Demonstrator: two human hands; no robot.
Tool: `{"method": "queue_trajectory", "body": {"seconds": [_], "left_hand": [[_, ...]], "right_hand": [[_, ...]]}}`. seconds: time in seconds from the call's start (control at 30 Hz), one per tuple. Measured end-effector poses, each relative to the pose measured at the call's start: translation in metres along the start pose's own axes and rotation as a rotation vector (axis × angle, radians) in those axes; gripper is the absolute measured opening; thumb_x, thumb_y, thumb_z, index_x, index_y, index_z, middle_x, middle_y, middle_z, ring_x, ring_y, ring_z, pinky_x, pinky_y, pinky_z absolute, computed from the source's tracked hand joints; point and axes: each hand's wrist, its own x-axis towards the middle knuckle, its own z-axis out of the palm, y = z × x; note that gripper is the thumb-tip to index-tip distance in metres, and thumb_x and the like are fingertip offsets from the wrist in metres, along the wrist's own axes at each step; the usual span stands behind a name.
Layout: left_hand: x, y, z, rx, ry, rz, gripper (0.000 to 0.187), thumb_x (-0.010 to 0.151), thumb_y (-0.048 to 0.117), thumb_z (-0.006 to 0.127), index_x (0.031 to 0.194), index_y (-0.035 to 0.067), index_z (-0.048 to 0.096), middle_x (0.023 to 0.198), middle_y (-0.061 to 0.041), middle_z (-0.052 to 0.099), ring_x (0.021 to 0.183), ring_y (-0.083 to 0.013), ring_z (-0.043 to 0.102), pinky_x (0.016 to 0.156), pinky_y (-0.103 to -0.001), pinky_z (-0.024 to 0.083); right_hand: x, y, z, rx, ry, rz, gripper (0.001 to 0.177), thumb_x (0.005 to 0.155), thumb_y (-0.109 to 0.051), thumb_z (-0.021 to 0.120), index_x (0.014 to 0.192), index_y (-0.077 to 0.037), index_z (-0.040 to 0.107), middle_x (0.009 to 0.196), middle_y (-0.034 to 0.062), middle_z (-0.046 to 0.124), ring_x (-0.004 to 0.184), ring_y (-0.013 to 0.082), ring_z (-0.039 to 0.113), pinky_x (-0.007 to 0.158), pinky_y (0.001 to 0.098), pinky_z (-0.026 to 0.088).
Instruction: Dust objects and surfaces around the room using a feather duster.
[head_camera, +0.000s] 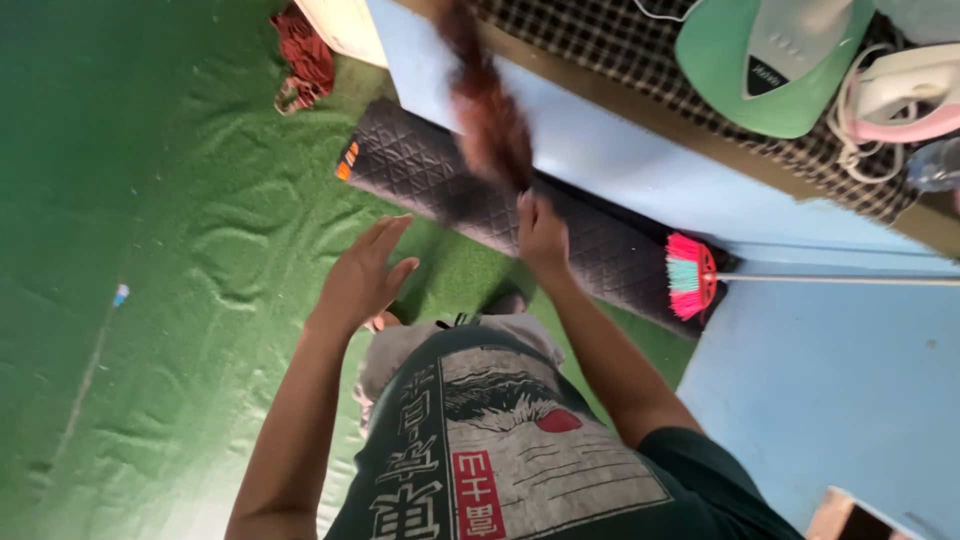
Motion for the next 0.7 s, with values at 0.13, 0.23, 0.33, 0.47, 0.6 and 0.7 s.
{"method": "queue_trajectory", "body": {"seconds": [0.13,0.23,0.33,0.47,0.6,0.7], "left_hand": [[-0.012,-0.044,-0.029,0.067,0.014,0.042,0.061,0.089,0.026,0.073,0.145,0.01,0.053,0.145,-0.02,0.057,0.13,-0.0389,0.056,0.102,-0.045,0.049],[-0.025,-0.087,-0.068,0.083,0.087,0.196,0.061,0.091,0.023,0.073,0.146,0.007,0.053,0.141,-0.022,0.059,0.132,-0.0411,0.056,0.105,-0.046,0.048],[-0.044,-0.125,-0.109,0.025,0.142,0.181,0.058,0.091,0.023,0.074,0.143,0.007,0.055,0.14,-0.022,0.06,0.133,-0.0396,0.056,0.107,-0.046,0.048],[-0.074,-0.193,-0.14,0.022,0.174,0.079,0.056,0.092,0.023,0.074,0.143,0.007,0.057,0.139,-0.023,0.061,0.132,-0.0402,0.056,0.106,-0.047,0.048],[-0.086,-0.229,-0.177,0.016,0.143,0.067,0.056,0.09,0.022,0.073,0.141,0.006,0.057,0.14,-0.024,0.06,0.13,-0.0416,0.057,0.104,-0.047,0.049],[-0.071,-0.245,-0.202,0.096,0.188,0.201,0.057,0.091,0.023,0.074,0.142,0.004,0.057,0.139,-0.024,0.061,0.13,-0.0411,0.057,0.106,-0.046,0.049]], "right_hand": [[0.032,-0.065,0.027,-0.013,0.07,-0.004,0.042,0.106,-0.047,0.05,0.102,-0.008,0.065,0.082,0.0232,0.07,0.079,0.0478,0.068,0.068,0.0557,0.053],[0.034,-0.116,0.049,-0.081,0.048,-0.001,0.045,0.104,-0.049,0.052,0.098,-0.008,0.067,0.083,0.023,0.071,0.08,0.0474,0.068,0.071,0.0549,0.053],[0.043,-0.149,0.082,-0.069,0.012,0.085,0.047,0.103,-0.05,0.052,0.098,-0.006,0.067,0.084,0.0231,0.071,0.082,0.0465,0.068,0.074,0.0539,0.053],[0.057,-0.184,0.128,-0.056,0.01,0.065,0.049,0.105,-0.05,0.052,0.093,-0.005,0.067,0.084,0.0243,0.07,0.084,0.047,0.067,0.076,0.0524,0.053],[0.096,-0.247,0.155,0.047,0.151,-0.011,0.052,0.105,-0.05,0.051,0.09,-0.001,0.063,0.082,0.0248,0.068,0.08,0.0464,0.067,0.073,0.0523,0.051],[0.161,-0.265,0.185,0.006,0.156,-0.151,0.052,0.106,-0.048,0.052,0.088,-0.001,0.063,0.08,0.0222,0.067,0.078,0.0439,0.064,0.068,0.0517,0.049]]}}
